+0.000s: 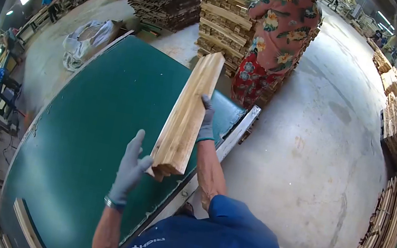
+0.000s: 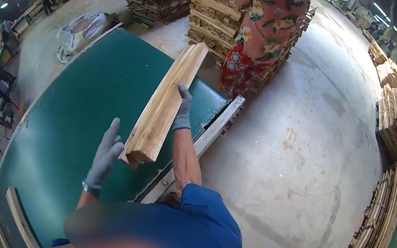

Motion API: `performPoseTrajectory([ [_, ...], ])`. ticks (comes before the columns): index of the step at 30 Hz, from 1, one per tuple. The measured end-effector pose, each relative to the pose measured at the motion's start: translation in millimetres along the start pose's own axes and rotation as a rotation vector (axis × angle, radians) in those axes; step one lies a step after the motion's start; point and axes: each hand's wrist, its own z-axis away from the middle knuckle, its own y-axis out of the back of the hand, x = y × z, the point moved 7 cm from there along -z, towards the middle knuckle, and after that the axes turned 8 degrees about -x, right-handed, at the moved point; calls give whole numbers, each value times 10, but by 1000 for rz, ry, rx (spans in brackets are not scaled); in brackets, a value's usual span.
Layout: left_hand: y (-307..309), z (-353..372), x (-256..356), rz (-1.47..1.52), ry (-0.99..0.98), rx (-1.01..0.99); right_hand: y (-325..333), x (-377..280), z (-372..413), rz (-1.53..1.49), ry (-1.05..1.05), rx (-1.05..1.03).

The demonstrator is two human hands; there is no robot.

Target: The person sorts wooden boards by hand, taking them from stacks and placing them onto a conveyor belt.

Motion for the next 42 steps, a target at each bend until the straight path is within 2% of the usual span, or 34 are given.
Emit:
performPoseTrajectory([
  [1,-70,44,-2,-41,-41,94,49,-109,-145,-9,45,-30],
  [2,-117,33,53,-346,-267,172,73,-216,-292,-14,87,-59],
  [4,-188,-102,227,-298,-451,302,92,-342,-445,-24,147,-83],
  [7,-156,-457,359,-224,-619,272,-111,-442,-516,-19,207,-75],
  [10,-143,-596,575,-64,-596,239,-288,-495,-547,-57,168,-149],
  [11,-96,-614,729,-233,-600,248,-235,-503,-608,-53,184,-159],
  [14,-141,-677,917,-555,-640,-33,-167,-493,-717,-142,180,-202],
  [15,-158,-712,854,-571,-581,-83,-203,-466,-726,-187,130,-330],
  [19,-187,-830,738,-483,-643,-137,-2,-461,-748,-158,153,-240],
  [24,-136,-961,756,-324,-684,-180,-109,-441,-795,-60,169,-133],
  [28,-92,-1068,824,-328,-742,-122,-296,-487,-906,125,218,-7],
  [30,61,-1165,796,-180,-685,-75,-386,-616,-976,267,271,52],
  [32,347,-1155,912,-348,-679,258,-496,-765,-1082,410,294,105],
  [34,647,-1079,910,-515,-679,416,-672,-956,-1199,537,308,150],
  [36,972,-841,730,-360,-664,495,-767,-1173,-1165,665,336,218],
  [37,1125,-617,585,-528,-563,541,-830,-1231,-1135,714,338,241],
  [38,1237,-404,414,-676,-459,549,-1351,-969,-674,785,311,262],
  [39,1399,-90,213,-734,-373,556,-873,-1089,-945,685,183,229],
  [40,1608,276,-64,-756,-240,584,-1079,-841,-572,782,189,198],
  [42,2024,1168,-618,-782,24,637,-768,-573,-245,851,90,153],
])
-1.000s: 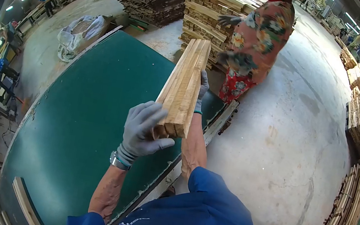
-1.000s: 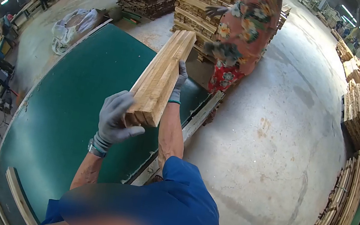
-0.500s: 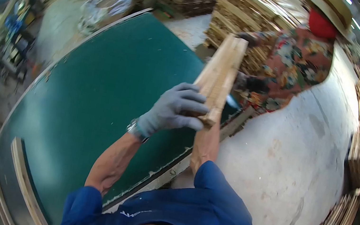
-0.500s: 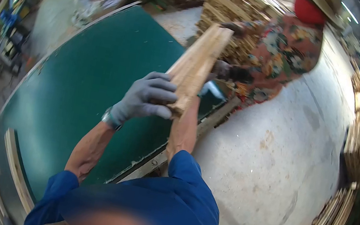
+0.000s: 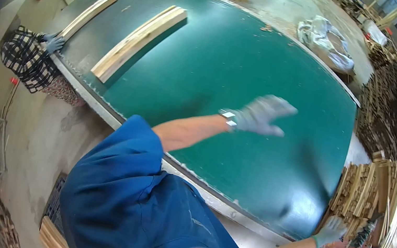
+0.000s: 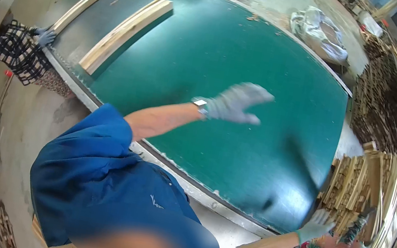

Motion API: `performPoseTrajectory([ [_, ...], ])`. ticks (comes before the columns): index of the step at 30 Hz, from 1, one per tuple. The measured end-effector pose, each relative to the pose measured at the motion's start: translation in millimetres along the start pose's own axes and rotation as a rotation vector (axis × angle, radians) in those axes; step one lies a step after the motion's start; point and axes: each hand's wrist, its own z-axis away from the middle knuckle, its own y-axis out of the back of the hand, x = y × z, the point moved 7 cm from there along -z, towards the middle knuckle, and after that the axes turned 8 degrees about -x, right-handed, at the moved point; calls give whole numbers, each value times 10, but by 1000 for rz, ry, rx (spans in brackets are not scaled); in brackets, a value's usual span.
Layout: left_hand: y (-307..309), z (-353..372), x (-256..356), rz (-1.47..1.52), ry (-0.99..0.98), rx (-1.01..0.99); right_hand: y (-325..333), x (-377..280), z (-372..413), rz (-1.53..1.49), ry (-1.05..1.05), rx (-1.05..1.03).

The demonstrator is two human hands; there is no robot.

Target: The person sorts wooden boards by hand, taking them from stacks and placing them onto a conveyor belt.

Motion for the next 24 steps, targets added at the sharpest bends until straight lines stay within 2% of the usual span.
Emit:
performPoseTrajectory([
  [2,577,762,-908,-198,326,-30,127,559,453,49,-142,-25],
  [3,885,1209,-1367,-320,410,9,114,804,833,62,-196,35],
  [4,1240,1662,-1727,-478,581,7,89,1034,1174,74,-288,40],
  [5,1524,2185,-2246,-558,710,57,73,1248,1504,85,-379,47],
  [8,2367,3663,-3481,-686,1227,-50,-154,1610,2384,89,-456,44],
  [11,2859,4279,-3775,-478,1511,-303,-591,1855,3000,167,-530,-25],
  [12,2834,4492,-3959,-439,1509,-329,-864,1938,3123,203,-565,-65],
  [14,2784,4553,-3935,-500,1469,-425,-1372,2105,3421,279,-647,-145],
  [16,2741,4587,-4060,-462,1430,-443,-1847,2394,3594,346,-649,-365],
  [18,2792,4579,-4036,-447,1342,-373,-2678,2565,3994,429,-653,-557],
  [21,2822,4565,-4038,-350,1360,-349,-3884,2872,4652,541,-695,-906],
  [24,2846,4515,-3834,-255,1370,-345,-4673,3264,5213,518,-683,-1194],
])
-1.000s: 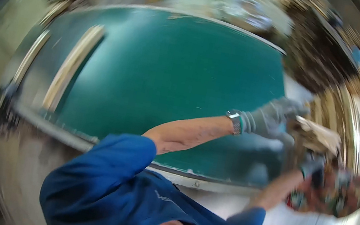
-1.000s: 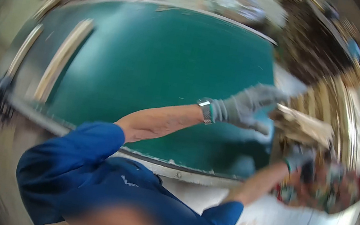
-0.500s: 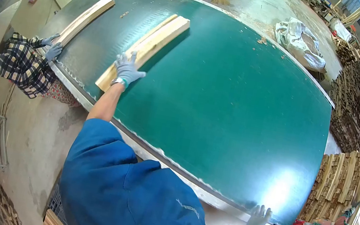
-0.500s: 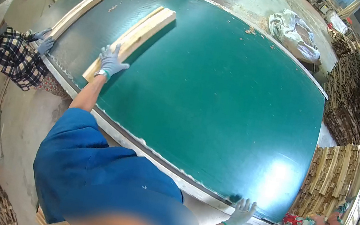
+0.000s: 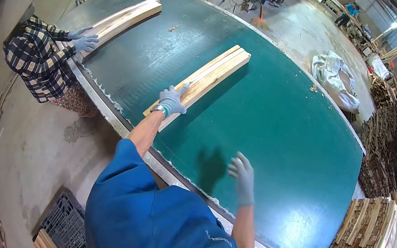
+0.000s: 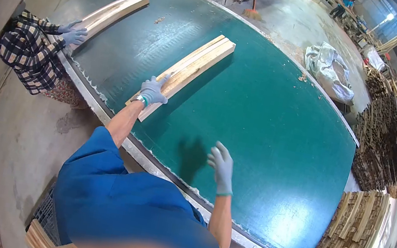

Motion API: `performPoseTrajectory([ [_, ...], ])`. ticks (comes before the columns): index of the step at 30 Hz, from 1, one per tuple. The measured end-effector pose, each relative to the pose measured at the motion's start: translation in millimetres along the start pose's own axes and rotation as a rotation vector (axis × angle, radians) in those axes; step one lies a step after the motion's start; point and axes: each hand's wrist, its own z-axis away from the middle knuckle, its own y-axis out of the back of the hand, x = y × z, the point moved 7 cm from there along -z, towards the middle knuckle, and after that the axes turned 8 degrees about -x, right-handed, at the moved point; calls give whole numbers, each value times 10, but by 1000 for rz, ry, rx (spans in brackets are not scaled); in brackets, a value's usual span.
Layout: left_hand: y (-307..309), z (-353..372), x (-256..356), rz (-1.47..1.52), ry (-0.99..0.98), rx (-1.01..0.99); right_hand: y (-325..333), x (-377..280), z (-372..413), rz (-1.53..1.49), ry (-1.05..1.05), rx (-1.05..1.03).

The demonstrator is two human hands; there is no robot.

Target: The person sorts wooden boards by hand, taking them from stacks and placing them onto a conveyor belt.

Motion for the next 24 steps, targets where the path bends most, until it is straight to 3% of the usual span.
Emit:
performPoseTrajectory([
  [3,-217,139,145,266,-111,46,-518,-123,-295,59,51,-157],
  [4,-280,326,298,331,-118,59,-572,-171,-320,-33,63,-111],
  [6,-351,897,562,574,-211,-77,-596,-128,-240,-238,78,21],
  [8,-630,1244,789,956,-508,-129,-570,101,-225,-523,-1,-11],
  [9,-685,1560,1028,1104,-525,-321,-491,508,-434,-629,-88,-83],
  [10,-943,1647,1114,1143,-543,-374,-475,500,-308,-705,-46,-143],
  [11,-1150,1748,1241,1028,-576,-411,-353,437,-180,-746,113,-25],
  [12,-1082,2191,1609,1127,-529,-562,-227,373,-19,-773,277,87],
  [13,-1121,2298,1865,1021,-677,-580,-163,424,99,-1081,157,-2],
  [14,-1245,2182,1899,965,-702,-549,-14,279,269,-1109,220,103],
  [15,-1114,2384,2193,1012,-669,-646,247,263,257,-1097,396,355],
  [17,-1110,2747,2780,1053,-608,-855,805,458,424,-1138,550,512],
  [18,-1160,2787,3054,968,-609,-937,1054,435,486,-1211,551,412],
  [20,-1201,2919,3660,826,-697,-905,1546,179,817,-1291,528,237],
  [22,-1387,3075,4202,633,-788,-804,2226,141,1233,-1198,767,475],
  [24,-1445,3314,4696,532,-975,-784,2642,105,1580,-1269,860,477],
])
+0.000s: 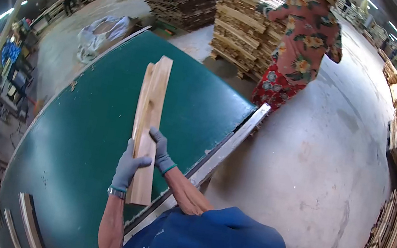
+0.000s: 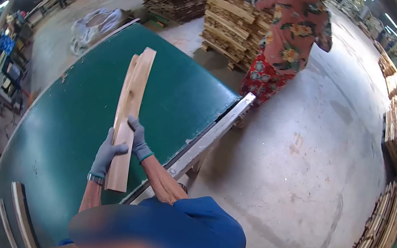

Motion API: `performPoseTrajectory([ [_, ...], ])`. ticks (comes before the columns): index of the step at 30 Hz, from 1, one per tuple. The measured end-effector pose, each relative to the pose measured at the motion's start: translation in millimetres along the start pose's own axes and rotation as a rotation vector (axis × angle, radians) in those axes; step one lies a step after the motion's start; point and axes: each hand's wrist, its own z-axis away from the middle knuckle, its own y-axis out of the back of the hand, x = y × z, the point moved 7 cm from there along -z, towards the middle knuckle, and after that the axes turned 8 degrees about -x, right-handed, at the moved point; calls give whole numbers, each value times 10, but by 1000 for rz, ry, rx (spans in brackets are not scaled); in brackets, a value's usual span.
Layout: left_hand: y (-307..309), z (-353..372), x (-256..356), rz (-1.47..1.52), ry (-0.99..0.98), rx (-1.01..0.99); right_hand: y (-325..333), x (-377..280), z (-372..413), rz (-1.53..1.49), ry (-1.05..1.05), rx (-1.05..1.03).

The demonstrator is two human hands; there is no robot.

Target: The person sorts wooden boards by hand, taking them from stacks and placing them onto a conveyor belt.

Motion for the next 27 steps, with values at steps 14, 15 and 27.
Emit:
performPoseTrajectory([
  [14,-1205,-1219,1013,-460,-107,-223,-65,-2030,-140,-98,309,-163],
  [15,-1223,-1235,1052,-477,-97,-226,-133,-2077,-112,-82,311,-151],
  [27,-1021,-862,1603,-670,-251,-304,-487,-2609,-353,5,431,-255],
])
